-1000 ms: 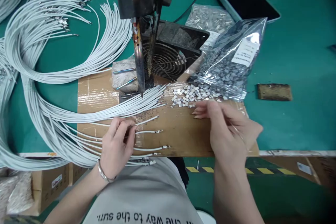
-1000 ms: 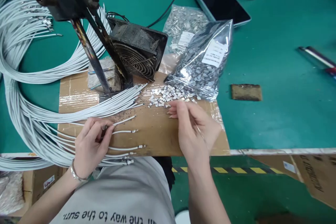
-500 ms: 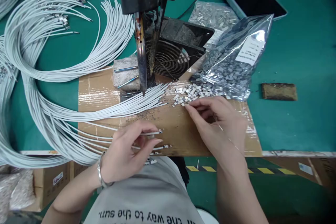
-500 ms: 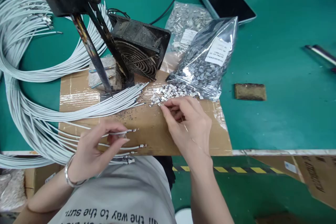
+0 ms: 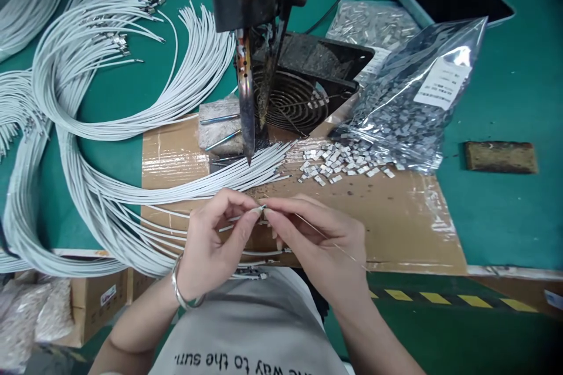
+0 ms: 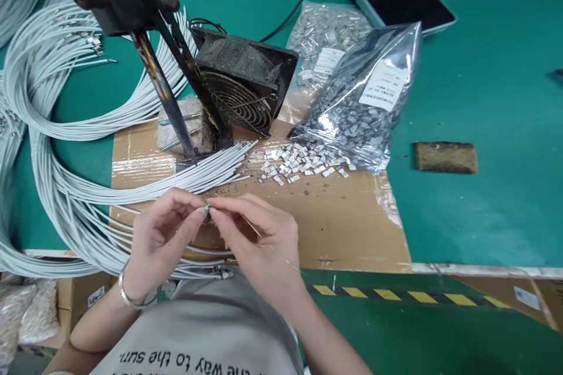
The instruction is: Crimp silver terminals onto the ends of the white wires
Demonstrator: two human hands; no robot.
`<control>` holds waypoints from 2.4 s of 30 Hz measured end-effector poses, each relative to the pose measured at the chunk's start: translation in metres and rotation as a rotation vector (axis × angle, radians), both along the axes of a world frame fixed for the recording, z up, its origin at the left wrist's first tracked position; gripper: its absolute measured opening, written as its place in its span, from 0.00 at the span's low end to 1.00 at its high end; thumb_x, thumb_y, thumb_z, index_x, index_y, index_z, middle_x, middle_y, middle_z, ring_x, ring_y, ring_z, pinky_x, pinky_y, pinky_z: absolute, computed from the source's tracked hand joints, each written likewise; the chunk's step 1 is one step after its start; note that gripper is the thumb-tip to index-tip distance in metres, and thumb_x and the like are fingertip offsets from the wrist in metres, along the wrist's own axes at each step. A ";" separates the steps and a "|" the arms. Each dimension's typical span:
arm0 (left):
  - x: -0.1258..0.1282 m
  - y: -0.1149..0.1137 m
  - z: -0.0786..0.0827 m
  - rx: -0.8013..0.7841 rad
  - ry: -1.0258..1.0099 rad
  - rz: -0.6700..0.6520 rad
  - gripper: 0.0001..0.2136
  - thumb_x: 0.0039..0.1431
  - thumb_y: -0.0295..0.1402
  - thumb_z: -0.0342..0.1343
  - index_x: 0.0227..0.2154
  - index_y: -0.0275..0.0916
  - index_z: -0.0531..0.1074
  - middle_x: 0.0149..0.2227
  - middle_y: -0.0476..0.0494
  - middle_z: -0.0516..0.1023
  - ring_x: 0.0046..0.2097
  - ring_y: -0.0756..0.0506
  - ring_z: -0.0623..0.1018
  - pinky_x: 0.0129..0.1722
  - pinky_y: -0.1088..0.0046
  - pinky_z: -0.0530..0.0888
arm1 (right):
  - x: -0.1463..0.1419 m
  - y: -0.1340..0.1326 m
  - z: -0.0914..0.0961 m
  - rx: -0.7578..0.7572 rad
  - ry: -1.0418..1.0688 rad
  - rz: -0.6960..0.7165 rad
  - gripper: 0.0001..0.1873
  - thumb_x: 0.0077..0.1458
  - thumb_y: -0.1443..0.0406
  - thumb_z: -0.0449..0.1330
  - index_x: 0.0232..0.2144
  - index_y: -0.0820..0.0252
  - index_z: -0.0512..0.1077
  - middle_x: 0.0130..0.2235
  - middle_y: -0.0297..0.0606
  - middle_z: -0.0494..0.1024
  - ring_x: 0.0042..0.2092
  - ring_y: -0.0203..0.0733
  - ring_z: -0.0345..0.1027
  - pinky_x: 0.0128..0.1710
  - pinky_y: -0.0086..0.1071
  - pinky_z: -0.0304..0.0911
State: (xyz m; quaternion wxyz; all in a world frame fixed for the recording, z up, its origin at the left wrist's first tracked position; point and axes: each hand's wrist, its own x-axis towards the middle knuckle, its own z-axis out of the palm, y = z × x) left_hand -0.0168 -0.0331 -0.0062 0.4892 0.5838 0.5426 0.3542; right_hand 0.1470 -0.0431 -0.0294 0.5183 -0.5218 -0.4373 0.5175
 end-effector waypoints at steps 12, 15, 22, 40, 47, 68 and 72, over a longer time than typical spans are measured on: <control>0.001 0.004 0.000 -0.132 -0.022 0.011 0.07 0.69 0.30 0.60 0.32 0.39 0.74 0.26 0.50 0.75 0.27 0.51 0.69 0.26 0.76 0.67 | -0.001 0.001 0.003 0.006 0.014 -0.029 0.09 0.58 0.71 0.68 0.36 0.52 0.87 0.27 0.30 0.80 0.23 0.30 0.69 0.21 0.24 0.65; 0.002 0.003 -0.001 -0.126 -0.001 0.031 0.07 0.68 0.31 0.61 0.32 0.39 0.74 0.24 0.51 0.73 0.26 0.51 0.68 0.24 0.75 0.65 | 0.000 0.001 0.003 0.008 -0.002 -0.043 0.09 0.57 0.72 0.68 0.35 0.52 0.87 0.26 0.30 0.80 0.23 0.31 0.70 0.21 0.24 0.66; 0.001 0.002 0.000 -0.037 0.088 -0.017 0.07 0.69 0.30 0.61 0.32 0.39 0.74 0.25 0.51 0.73 0.25 0.52 0.67 0.24 0.75 0.64 | 0.007 0.004 0.007 0.039 -0.073 -0.014 0.10 0.57 0.72 0.69 0.33 0.52 0.87 0.25 0.31 0.80 0.24 0.32 0.70 0.21 0.25 0.65; -0.003 0.005 0.010 -0.055 0.120 -0.125 0.08 0.69 0.28 0.60 0.32 0.39 0.72 0.23 0.55 0.69 0.24 0.54 0.62 0.23 0.76 0.59 | 0.016 0.002 -0.001 -0.184 0.147 0.085 0.05 0.56 0.65 0.72 0.28 0.54 0.85 0.20 0.30 0.77 0.18 0.32 0.67 0.16 0.22 0.68; -0.004 0.002 0.010 -0.335 -0.204 -0.010 0.10 0.73 0.36 0.58 0.34 0.39 0.72 0.25 0.55 0.66 0.27 0.54 0.63 0.26 0.78 0.60 | -0.014 -0.011 -0.004 0.260 -0.299 -0.168 0.11 0.56 0.75 0.67 0.34 0.53 0.82 0.24 0.31 0.78 0.22 0.33 0.69 0.22 0.26 0.69; 0.009 0.013 0.012 -0.312 -0.173 0.195 0.04 0.61 0.26 0.65 0.30 0.37 0.78 0.25 0.52 0.77 0.23 0.57 0.64 0.22 0.83 0.59 | 0.000 0.002 0.002 0.126 -0.087 -0.209 0.11 0.61 0.73 0.69 0.38 0.49 0.85 0.29 0.27 0.82 0.26 0.32 0.74 0.28 0.26 0.73; 0.012 0.013 0.014 -0.252 -0.089 0.204 0.04 0.59 0.25 0.65 0.29 0.38 0.78 0.26 0.52 0.78 0.24 0.56 0.67 0.22 0.82 0.60 | -0.003 0.006 0.001 0.203 -0.125 -0.152 0.13 0.60 0.74 0.69 0.39 0.49 0.85 0.36 0.29 0.86 0.33 0.34 0.78 0.34 0.29 0.77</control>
